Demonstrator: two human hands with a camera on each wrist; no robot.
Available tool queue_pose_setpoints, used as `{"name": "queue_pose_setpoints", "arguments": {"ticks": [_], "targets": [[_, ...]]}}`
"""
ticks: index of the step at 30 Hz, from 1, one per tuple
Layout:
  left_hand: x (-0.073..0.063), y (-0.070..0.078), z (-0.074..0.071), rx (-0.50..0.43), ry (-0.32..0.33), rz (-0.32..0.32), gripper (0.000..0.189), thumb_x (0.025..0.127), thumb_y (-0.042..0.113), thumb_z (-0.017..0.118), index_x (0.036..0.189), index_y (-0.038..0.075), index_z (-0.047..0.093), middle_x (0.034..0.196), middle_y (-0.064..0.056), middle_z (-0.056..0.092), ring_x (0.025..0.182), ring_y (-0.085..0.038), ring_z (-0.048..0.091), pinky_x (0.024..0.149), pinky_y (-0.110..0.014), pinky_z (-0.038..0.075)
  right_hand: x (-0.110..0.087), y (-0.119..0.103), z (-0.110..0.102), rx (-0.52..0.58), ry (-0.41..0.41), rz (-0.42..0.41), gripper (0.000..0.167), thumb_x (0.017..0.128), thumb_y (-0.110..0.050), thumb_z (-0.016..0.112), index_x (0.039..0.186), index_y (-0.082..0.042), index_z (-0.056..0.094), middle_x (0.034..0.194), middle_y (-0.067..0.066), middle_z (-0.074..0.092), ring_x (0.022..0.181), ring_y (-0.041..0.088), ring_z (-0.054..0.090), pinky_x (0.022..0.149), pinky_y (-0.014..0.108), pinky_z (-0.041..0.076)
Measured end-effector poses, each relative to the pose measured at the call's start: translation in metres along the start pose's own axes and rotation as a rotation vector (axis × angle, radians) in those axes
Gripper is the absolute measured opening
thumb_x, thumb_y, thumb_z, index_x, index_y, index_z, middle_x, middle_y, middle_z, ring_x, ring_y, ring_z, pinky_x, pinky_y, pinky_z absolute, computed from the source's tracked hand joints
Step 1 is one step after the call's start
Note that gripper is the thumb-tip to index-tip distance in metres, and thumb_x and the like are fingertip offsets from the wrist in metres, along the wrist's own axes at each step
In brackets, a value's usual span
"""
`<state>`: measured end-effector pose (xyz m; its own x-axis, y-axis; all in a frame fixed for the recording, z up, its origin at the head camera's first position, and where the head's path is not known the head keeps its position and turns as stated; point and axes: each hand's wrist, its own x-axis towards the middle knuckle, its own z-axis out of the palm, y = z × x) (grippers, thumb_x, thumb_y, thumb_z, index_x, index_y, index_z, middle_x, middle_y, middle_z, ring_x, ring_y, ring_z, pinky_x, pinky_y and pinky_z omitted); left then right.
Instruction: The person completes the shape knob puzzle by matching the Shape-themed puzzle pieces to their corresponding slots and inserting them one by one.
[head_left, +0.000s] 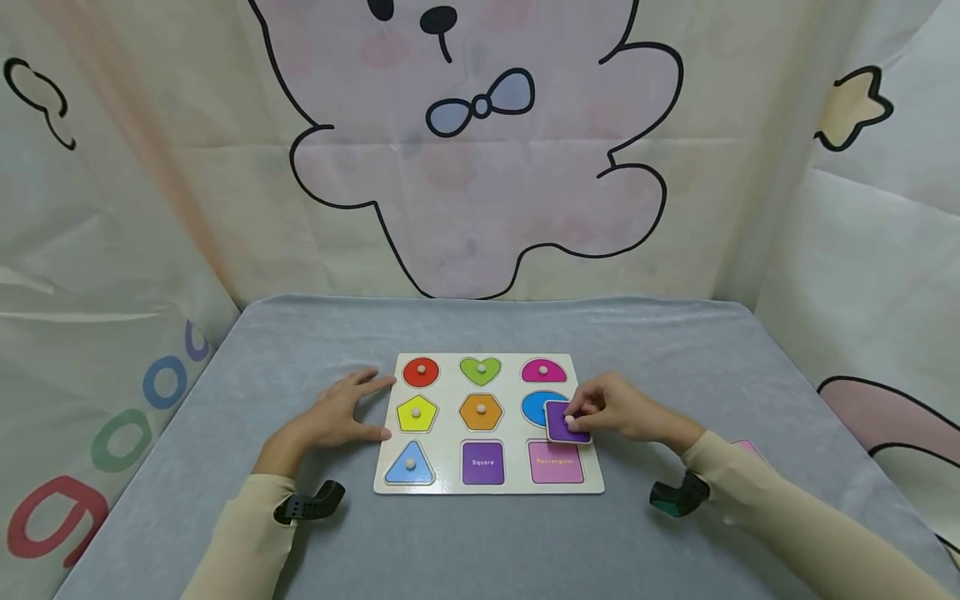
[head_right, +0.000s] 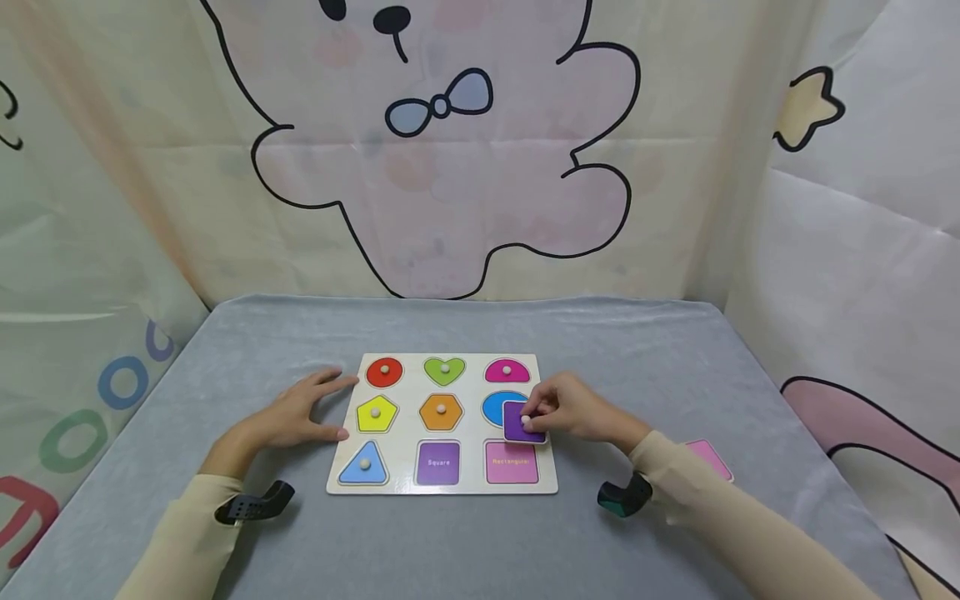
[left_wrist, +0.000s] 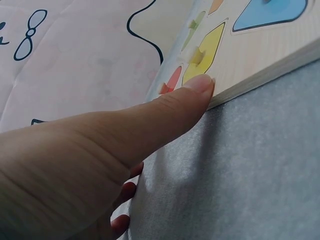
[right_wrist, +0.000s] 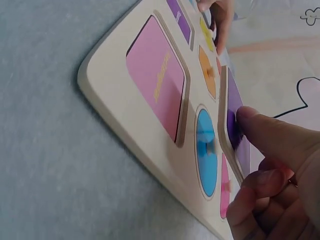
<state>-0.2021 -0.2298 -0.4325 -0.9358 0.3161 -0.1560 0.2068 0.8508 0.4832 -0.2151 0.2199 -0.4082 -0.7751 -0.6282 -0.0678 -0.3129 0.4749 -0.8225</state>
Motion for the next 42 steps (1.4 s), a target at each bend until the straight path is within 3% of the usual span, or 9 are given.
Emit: {"name": "queue_pose_setpoints", "arguments": {"ticks": [10, 23, 42], "targets": [[-0.001, 0.001, 0.0, -0.002, 0.003, 0.003, 0.087, 0.079, 0.045, 0.083, 0.153, 0.022, 0.045, 0.162, -0.022, 0.032, 0.149, -0.047, 0.027, 0.116, -0.075, 0.021, 0.007, -0.006, 0.013, 0.024, -0.013, -0.042, 0.01, 0.087, -0.009, 0.078, 0.093, 0.0, 0.077, 0.063, -0.004, 0.044, 0.06, 0.002, 0.043, 0.051, 0.017, 0.032], [0.001, 0.001, 0.0, 0.0, -0.009, -0.027, 0.088, 0.078, 0.047, 0.084, 0.154, 0.024, 0.044, 0.164, -0.021, 0.03, 0.149, -0.047, 0.026, 0.116, -0.075, 0.021, 0.016, -0.017, 0.028, 0.0, -0.043, -0.02, 0.009, 0.087, -0.013, 0.079, 0.094, -0.007, 0.079, 0.063, -0.006, 0.044, 0.061, 0.002, 0.045, 0.054, 0.015, 0.035], [0.002, -0.001, 0.0, -0.002, -0.012, -0.02, 0.089, 0.078, 0.047, 0.083, 0.154, 0.023, 0.044, 0.163, -0.022, 0.029, 0.149, -0.048, 0.025, 0.116, -0.075, 0.021, 0.025, -0.02, 0.053, 0.057, -0.09, -0.031, 0.007, 0.087, -0.01, 0.08, 0.09, -0.005, 0.078, 0.06, -0.006, 0.043, 0.057, 0.002, 0.041, 0.053, 0.013, 0.033]]}}
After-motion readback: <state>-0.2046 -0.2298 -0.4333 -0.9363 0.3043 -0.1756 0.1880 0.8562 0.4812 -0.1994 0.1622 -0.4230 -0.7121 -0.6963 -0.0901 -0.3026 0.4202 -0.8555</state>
